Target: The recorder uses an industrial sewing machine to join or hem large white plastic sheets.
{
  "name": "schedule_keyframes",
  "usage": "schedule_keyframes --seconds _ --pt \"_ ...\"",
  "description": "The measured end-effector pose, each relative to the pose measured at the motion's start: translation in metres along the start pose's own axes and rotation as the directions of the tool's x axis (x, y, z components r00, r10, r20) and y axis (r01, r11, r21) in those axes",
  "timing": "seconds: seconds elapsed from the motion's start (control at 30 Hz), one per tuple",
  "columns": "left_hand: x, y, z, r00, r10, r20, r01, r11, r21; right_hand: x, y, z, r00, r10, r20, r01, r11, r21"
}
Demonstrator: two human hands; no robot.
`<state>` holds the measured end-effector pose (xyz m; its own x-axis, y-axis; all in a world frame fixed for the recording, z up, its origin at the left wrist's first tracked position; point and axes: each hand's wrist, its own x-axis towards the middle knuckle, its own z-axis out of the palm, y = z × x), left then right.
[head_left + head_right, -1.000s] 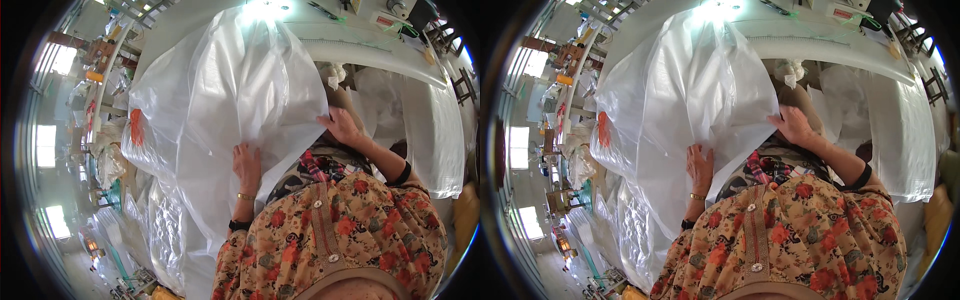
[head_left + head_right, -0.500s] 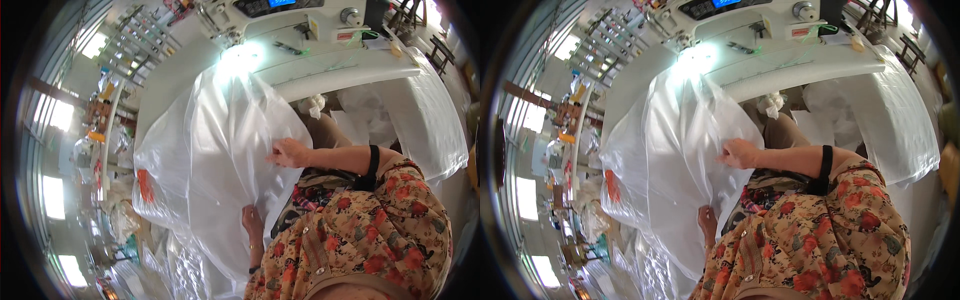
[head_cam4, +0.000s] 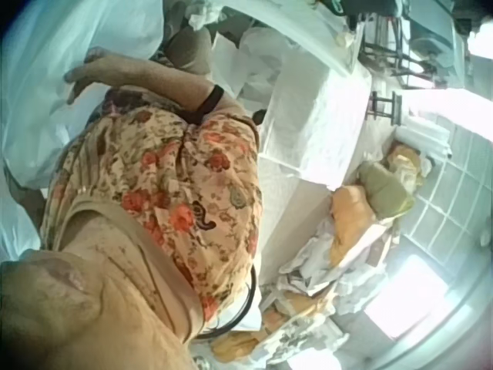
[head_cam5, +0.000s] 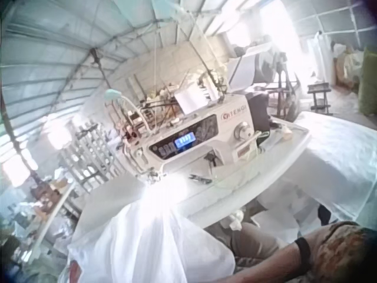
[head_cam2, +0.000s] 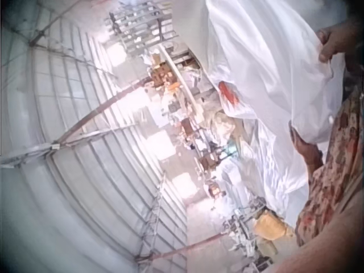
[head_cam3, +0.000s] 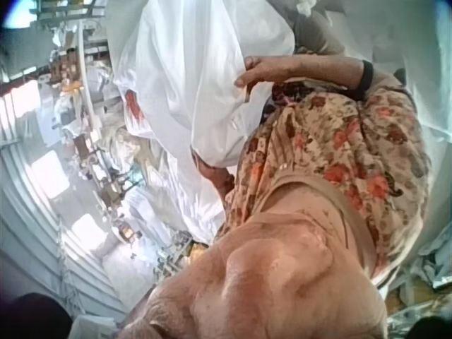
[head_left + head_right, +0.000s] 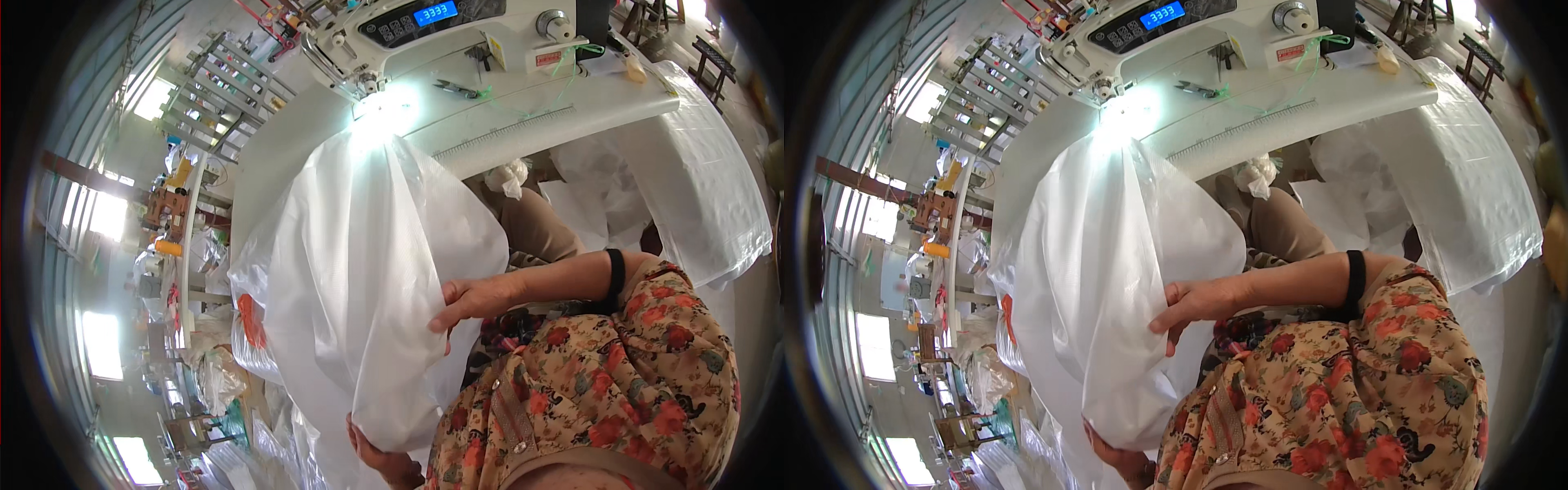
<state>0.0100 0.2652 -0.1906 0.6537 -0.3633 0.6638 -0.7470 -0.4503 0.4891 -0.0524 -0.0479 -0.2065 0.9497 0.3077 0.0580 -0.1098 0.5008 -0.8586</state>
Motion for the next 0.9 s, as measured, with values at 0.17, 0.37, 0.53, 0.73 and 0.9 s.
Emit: schedule_keyframes --seconds 0.17,0.37,0.53,0.73,0.9 --pt "-0.013 -0.061 -0.002 0.583 -0.567 0.582 0.734 0.675 -0.078 -0.007 0.036 -0.016 0.994 -0.007 -0.112 -0.006 0.994 -0.11" --pt "0.051 0.011 0.05 0.935 0.013 0.354 -0.016 1.0 0.007 -0.008 0.035 0.004 0.938 -0.015 -0.345 -0.081 0.962 -0.262" --pt "0.069 0.035 0.094 0.782 -0.101 0.615 0.397 0.841 -0.367 -0.002 0.017 0.042 0.954 -0.105 -0.282 -0.116 0.738 -0.664" --pt "0.067 0.003 0.126 0.733 -0.097 0.674 0.356 0.898 -0.258 -0.013 0.018 0.015 0.985 -0.117 -0.13 -0.05 0.524 -0.85" --pt "0.093 0.014 0.108 0.753 -0.233 0.615 0.534 0.762 -0.366 -0.023 0.0 -0.048 0.391 -0.473 -0.79 -0.104 0.83 -0.548"
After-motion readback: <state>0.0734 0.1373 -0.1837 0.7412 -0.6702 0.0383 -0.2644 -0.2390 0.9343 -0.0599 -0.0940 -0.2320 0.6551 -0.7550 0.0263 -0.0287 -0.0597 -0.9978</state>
